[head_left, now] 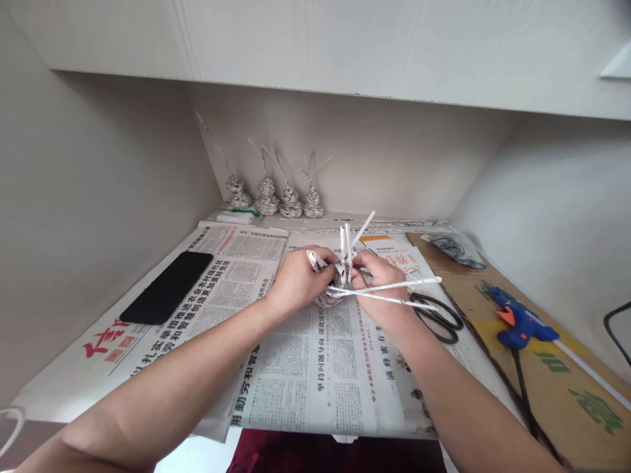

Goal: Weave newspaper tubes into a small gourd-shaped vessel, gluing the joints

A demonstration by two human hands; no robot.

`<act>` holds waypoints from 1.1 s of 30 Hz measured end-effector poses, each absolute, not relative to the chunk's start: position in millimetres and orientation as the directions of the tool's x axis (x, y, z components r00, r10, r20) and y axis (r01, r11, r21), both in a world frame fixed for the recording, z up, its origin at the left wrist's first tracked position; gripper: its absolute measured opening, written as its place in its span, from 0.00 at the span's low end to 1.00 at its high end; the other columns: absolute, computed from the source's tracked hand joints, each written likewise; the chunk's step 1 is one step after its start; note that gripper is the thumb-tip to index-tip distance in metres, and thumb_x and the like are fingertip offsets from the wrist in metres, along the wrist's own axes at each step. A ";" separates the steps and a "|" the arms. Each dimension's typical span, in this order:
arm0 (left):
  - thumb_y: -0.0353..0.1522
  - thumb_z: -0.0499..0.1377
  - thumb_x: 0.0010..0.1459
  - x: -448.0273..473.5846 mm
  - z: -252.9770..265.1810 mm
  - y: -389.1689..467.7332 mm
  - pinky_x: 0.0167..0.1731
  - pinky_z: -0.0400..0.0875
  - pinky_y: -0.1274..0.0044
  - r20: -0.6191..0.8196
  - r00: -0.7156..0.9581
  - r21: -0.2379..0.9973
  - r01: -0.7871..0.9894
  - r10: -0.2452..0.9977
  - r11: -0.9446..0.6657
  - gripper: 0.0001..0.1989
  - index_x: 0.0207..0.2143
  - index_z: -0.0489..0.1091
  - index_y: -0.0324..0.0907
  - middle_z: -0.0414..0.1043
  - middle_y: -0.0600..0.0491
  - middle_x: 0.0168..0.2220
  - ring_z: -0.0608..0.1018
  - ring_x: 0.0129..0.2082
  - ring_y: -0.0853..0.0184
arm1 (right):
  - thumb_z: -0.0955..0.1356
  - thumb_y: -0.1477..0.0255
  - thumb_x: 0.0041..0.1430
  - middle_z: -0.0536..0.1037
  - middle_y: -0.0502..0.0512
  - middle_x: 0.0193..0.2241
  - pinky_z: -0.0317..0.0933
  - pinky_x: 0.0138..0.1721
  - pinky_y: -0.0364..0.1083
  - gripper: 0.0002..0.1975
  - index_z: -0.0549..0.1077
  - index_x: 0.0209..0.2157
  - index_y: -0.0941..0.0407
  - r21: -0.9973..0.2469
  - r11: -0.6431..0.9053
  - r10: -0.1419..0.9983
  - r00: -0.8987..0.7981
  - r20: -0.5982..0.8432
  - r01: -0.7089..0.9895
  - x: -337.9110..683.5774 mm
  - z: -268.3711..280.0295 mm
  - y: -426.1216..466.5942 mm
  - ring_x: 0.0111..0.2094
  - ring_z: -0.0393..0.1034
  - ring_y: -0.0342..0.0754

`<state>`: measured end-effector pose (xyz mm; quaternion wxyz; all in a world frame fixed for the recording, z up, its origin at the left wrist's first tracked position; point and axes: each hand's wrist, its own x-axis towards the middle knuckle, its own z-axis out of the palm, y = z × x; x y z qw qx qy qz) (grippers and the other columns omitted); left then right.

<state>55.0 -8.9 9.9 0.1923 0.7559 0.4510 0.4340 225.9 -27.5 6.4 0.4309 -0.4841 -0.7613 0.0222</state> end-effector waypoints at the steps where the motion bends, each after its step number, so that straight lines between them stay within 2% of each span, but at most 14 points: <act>1: 0.27 0.59 0.52 55.0 10.6 -9.8 0.35 0.70 0.76 0.483 0.225 0.674 0.521 0.846 -0.524 0.07 0.32 0.77 0.43 0.79 0.54 0.32 0.78 0.32 0.66 | 0.65 0.78 0.55 0.78 0.50 0.30 0.62 0.36 0.46 0.08 0.74 0.33 0.52 -0.482 0.526 0.770 -0.152 0.619 0.701 225.9 6.1 -27.7 0.32 0.72 0.49; 4: 0.26 0.59 0.53 55.5 12.2 -11.8 0.36 0.71 0.76 0.490 0.250 0.660 0.519 0.835 -0.543 0.08 0.33 0.76 0.44 0.79 0.53 0.33 0.78 0.34 0.65 | 0.65 0.76 0.56 0.78 0.50 0.31 0.62 0.35 0.46 0.07 0.73 0.33 0.51 -0.553 0.532 0.782 -0.123 0.610 0.641 225.3 7.2 -28.0 0.33 0.72 0.48; 7: 0.26 0.59 0.53 57.2 11.4 -12.7 0.39 0.72 0.74 0.521 0.266 0.657 0.482 0.811 -0.580 0.07 0.33 0.76 0.43 0.79 0.53 0.34 0.79 0.35 0.65 | 0.67 0.72 0.57 0.77 0.50 0.27 0.62 0.31 0.45 0.02 0.71 0.31 0.53 -0.695 0.503 0.827 -0.051 0.560 0.513 224.4 8.5 -25.9 0.29 0.72 0.47; 9: 0.26 0.60 0.53 58.7 9.6 -12.9 0.41 0.72 0.73 0.546 0.251 0.658 0.462 0.800 -0.594 0.06 0.33 0.76 0.43 0.79 0.52 0.34 0.79 0.36 0.65 | 0.68 0.70 0.56 0.75 0.49 0.24 0.61 0.28 0.44 0.04 0.69 0.28 0.53 -0.790 0.454 0.869 -0.011 0.494 0.411 224.0 8.3 -23.6 0.25 0.70 0.46; 12: 0.28 0.60 0.55 61.3 6.8 -14.0 0.42 0.72 0.73 0.549 0.214 0.695 0.420 0.808 -0.584 0.05 0.33 0.77 0.43 0.79 0.52 0.35 0.79 0.36 0.65 | 0.69 0.69 0.54 0.74 0.48 0.22 0.61 0.25 0.44 0.06 0.68 0.27 0.54 -0.864 0.387 0.909 0.026 0.416 0.322 223.9 7.3 -21.1 0.23 0.70 0.45; 19: 0.29 0.62 0.54 66.4 6.2 -17.5 0.41 0.74 0.73 0.487 0.191 0.786 0.329 0.852 -0.523 0.05 0.33 0.77 0.42 0.80 0.51 0.35 0.80 0.36 0.64 | 0.71 0.67 0.50 0.73 0.46 0.16 0.58 0.19 0.42 0.09 0.68 0.25 0.54 -0.943 0.254 0.952 0.118 0.283 0.212 227.0 7.7 -18.5 0.17 0.65 0.42; 22: 0.29 0.63 0.53 67.7 6.2 -17.9 0.41 0.74 0.73 0.521 0.189 0.775 0.304 0.833 -0.554 0.02 0.30 0.77 0.41 0.79 0.50 0.32 0.80 0.35 0.64 | 0.72 0.66 0.48 0.73 0.45 0.16 0.57 0.18 0.42 0.10 0.68 0.24 0.54 -0.972 0.209 0.968 0.119 0.221 0.111 229.1 6.6 -15.2 0.15 0.63 0.41; 25: 0.29 0.63 0.54 67.1 5.8 -19.3 0.43 0.74 0.73 0.567 0.188 0.739 0.313 0.802 -0.596 0.03 0.32 0.77 0.42 0.80 0.51 0.33 0.80 0.36 0.65 | 0.74 0.67 0.43 0.73 0.45 0.15 0.57 0.17 0.42 0.10 0.69 0.23 0.54 -0.987 0.160 0.982 0.102 0.157 -0.023 230.2 6.7 -12.4 0.15 0.63 0.41; 29: 0.27 0.61 0.56 63.0 6.8 -20.8 0.41 0.74 0.74 0.608 0.270 0.682 0.304 0.747 -0.665 0.06 0.35 0.78 0.43 0.79 0.51 0.35 0.79 0.36 0.66 | 0.76 0.70 0.36 0.72 0.46 0.15 0.59 0.17 0.42 0.12 0.69 0.21 0.55 -0.985 0.056 0.998 0.041 0.050 -0.164 234.0 11.9 -10.3 0.16 0.66 0.43; 33: 0.24 0.59 0.57 59.3 7.2 -16.8 0.43 0.74 0.73 0.639 0.384 0.626 0.245 0.667 -0.741 0.09 0.35 0.78 0.44 0.78 0.50 0.37 0.79 0.38 0.67 | 0.77 0.70 0.37 0.74 0.47 0.18 0.63 0.19 0.44 0.13 0.70 0.23 0.55 -0.976 -0.114 0.988 -0.127 -0.091 -0.188 243.1 16.7 -8.7 0.18 0.69 0.45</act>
